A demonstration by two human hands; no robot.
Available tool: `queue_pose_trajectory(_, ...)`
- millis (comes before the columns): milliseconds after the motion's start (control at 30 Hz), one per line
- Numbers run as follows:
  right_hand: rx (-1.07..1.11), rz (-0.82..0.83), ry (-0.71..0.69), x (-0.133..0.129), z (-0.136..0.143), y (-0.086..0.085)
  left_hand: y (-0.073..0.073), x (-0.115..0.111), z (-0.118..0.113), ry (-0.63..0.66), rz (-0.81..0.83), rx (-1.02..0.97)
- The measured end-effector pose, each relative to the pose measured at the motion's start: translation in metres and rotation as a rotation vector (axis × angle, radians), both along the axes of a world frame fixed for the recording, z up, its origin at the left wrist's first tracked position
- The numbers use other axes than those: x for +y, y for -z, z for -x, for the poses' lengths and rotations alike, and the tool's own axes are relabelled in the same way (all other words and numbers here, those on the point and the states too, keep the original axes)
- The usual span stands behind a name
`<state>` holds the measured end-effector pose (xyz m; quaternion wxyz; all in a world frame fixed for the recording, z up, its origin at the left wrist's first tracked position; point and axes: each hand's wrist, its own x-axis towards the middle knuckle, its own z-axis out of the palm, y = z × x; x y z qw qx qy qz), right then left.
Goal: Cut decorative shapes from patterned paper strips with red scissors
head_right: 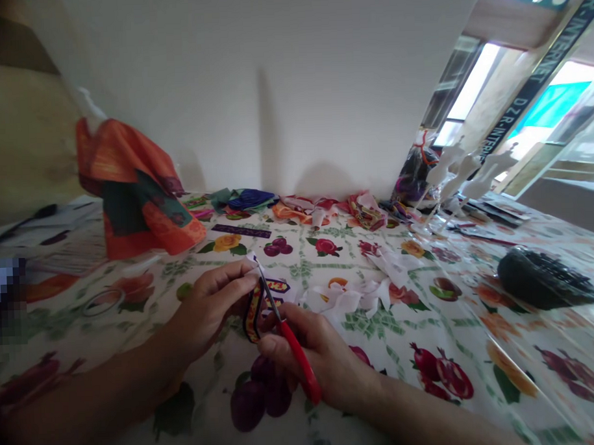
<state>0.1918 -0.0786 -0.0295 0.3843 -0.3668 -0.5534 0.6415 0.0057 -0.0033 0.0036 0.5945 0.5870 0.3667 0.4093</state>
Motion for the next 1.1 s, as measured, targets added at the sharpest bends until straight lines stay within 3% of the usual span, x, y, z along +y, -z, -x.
queue_pose_trajectory(1100,-0.010,-0.038,0.031,0.0024,-0.0015,0.0025,0.0036,-0.0007,-0.0021,-0.004,-0.013,-0.011)
